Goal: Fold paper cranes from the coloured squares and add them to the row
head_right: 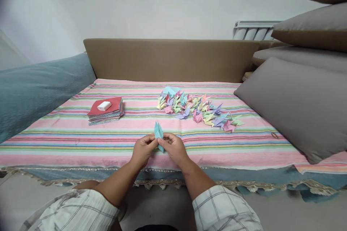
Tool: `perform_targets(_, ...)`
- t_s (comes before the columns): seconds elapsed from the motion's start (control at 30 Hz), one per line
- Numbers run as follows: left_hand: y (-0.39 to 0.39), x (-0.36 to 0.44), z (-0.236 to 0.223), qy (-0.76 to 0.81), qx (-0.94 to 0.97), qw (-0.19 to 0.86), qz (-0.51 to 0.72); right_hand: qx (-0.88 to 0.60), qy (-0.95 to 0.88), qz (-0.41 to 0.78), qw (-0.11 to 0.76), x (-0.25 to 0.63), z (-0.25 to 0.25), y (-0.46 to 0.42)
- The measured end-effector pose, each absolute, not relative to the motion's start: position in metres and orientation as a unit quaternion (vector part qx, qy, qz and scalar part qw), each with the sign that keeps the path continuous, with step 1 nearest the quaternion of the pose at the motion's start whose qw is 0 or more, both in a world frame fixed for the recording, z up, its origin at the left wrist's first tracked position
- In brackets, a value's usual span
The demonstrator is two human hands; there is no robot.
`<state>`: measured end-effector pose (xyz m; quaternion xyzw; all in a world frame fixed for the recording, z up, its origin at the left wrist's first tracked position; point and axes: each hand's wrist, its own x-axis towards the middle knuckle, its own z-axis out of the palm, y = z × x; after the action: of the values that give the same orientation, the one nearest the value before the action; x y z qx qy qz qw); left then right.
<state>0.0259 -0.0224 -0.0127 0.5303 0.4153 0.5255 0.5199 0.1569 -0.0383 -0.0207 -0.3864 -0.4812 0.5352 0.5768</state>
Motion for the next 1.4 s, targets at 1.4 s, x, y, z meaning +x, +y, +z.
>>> perform_targets(1.4, -0.022, 0.03, -0.01, 0.381, 0.417, 0.62, 0.544, -0.34, -0.319, 0.621, 0.63, 0.152, -0.018, -0.042)
